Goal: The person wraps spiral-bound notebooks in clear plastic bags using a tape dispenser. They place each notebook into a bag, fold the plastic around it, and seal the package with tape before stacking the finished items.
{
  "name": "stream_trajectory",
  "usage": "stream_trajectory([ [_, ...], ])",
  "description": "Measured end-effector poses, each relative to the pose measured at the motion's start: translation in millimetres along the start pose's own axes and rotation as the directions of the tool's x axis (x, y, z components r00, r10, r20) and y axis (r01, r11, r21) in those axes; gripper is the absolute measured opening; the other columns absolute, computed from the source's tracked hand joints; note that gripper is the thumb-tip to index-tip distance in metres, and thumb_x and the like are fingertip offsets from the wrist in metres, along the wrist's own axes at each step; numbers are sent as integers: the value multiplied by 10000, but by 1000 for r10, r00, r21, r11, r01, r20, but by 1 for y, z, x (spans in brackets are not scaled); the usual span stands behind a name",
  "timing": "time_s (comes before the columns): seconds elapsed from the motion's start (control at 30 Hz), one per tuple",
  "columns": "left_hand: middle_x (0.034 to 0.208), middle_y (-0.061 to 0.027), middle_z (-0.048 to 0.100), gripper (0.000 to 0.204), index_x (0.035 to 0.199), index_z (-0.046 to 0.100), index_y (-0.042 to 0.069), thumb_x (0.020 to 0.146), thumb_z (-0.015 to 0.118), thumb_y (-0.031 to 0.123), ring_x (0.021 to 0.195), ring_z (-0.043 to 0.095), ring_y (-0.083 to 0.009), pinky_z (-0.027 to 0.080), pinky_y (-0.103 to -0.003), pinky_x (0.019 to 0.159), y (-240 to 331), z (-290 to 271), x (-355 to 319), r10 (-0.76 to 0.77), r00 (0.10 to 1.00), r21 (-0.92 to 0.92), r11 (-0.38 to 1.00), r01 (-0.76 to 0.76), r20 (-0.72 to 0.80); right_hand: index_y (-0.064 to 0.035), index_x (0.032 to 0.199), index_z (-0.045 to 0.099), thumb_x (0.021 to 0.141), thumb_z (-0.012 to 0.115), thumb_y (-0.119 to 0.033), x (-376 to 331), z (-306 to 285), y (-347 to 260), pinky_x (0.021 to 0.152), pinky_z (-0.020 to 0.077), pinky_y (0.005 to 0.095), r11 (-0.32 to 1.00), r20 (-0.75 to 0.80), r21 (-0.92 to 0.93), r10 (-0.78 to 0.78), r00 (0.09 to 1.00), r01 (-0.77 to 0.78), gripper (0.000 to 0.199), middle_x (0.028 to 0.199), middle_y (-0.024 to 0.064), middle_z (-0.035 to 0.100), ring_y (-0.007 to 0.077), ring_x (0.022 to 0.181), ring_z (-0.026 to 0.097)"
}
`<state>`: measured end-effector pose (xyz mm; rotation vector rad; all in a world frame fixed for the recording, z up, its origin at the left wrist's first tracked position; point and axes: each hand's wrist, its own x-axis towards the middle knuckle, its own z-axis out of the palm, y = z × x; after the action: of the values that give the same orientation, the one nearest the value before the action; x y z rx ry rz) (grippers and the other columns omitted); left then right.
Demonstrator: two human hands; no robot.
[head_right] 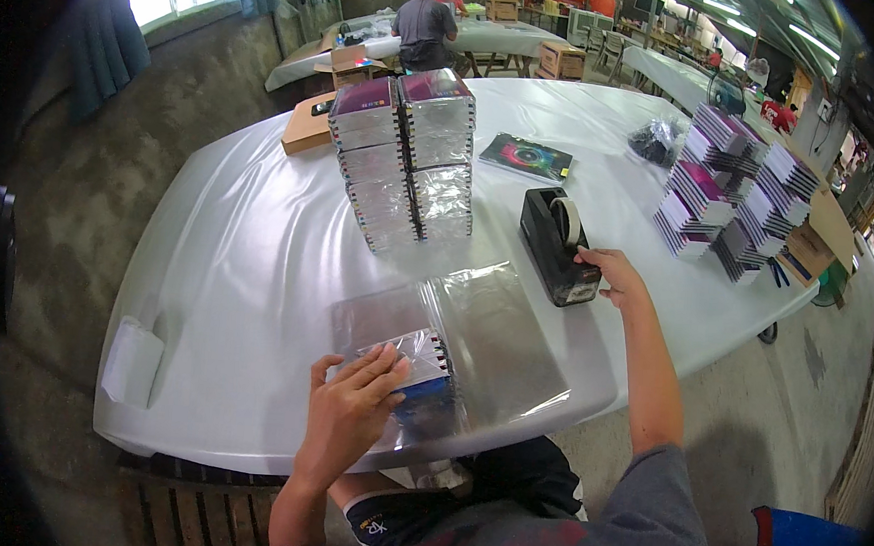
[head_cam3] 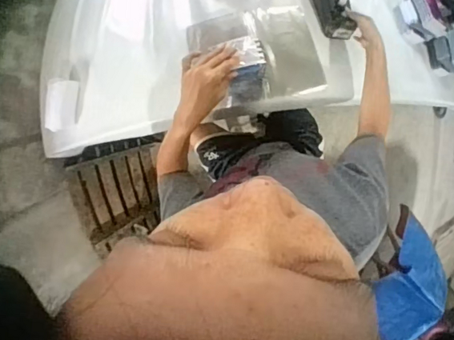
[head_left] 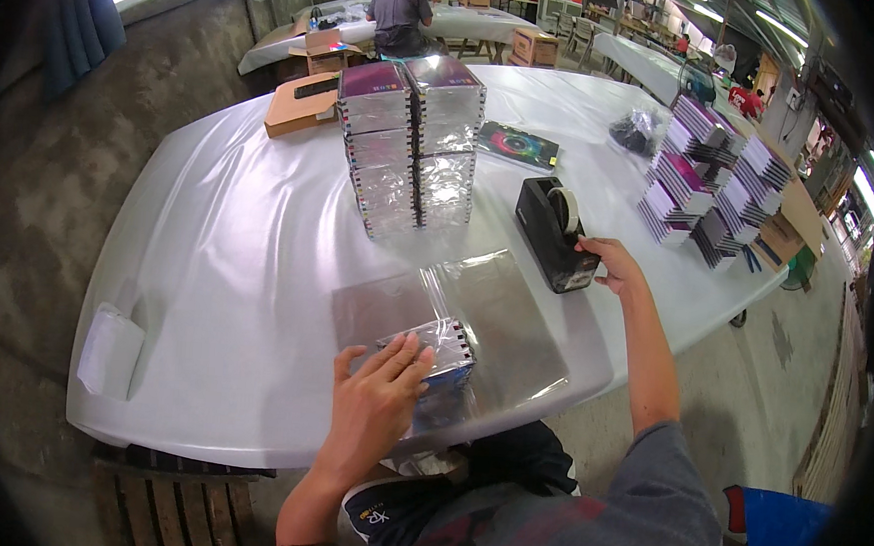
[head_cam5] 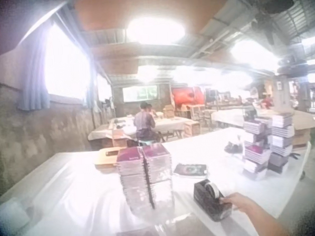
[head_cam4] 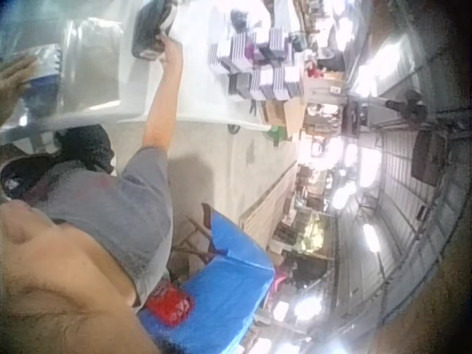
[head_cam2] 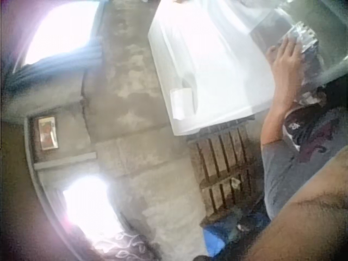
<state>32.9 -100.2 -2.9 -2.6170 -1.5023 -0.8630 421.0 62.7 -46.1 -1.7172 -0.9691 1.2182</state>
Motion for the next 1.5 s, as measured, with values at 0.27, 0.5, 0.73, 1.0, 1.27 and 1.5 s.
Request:
stream_trajectory([
  [0.27,1199,-61,630,327,1106,654,144,781,696,140,1163,561,-170,309,-417,972,0,2,-1,-15,1000,-5,1000,15,10,-169,910,628,842,631,-382,-4,-2,23,866,342,608,896,112,444,-34,993,-19,223,1145,65,511,279,1121,430],
  [0.5,1198,-61,630,322,1101,657,141,781,695,140,1164,561,-177,324,-413,961,1,1,0,-17,1000,-2,1000,17,22,-124,974,618,850,606,-283,-21,5,46,827,425,575,713,-123,631,-296,947,305,202,995,33,543,223,1044,504],
  [0.73,1223,-56,614,329,1099,657,138,772,696,131,1161,561,-185,365,-381,926,0,2,-1,4,1000,-16,1000,-4,5,-115,1005,657,830,645,-247,-19,-3,98,957,381,493,773,-339,-297,-634,696,560,219,1133,80,580,205,1059,538],
  [1.0,1098,-28,610,376,1113,652,123,742,705,94,1101,571,-240,438,-369,848,3,-1,-3,-38,999,-128,991,37,-9,-68,869,689,862,633,-151,-64,0,70,894,422,375,412,-286,-872,-866,410,263,100,917,53,671,227,871,617],
  [1.27,1073,-68,621,510,1234,557,104,746,706,90,1093,569,-253,436,-379,852,-3,10,-8,28,996,-95,995,-37,-88,9,866,705,881,640,-125,-166,105,-2,518,446,226,786,166,292,-603,780,545,149,762,77,674,94,586,575],
  [1.5,1134,-123,614,734,1363,378,87,717,727,69,1064,575,-292,423,-400,882,-3,14,-9,-98,990,-276,959,67,-99,38,830,691,910,623,-241,-206,170,-2,428,427,219,909,529,417,-258,809,17,298,685,104,655,116,510,575],
])
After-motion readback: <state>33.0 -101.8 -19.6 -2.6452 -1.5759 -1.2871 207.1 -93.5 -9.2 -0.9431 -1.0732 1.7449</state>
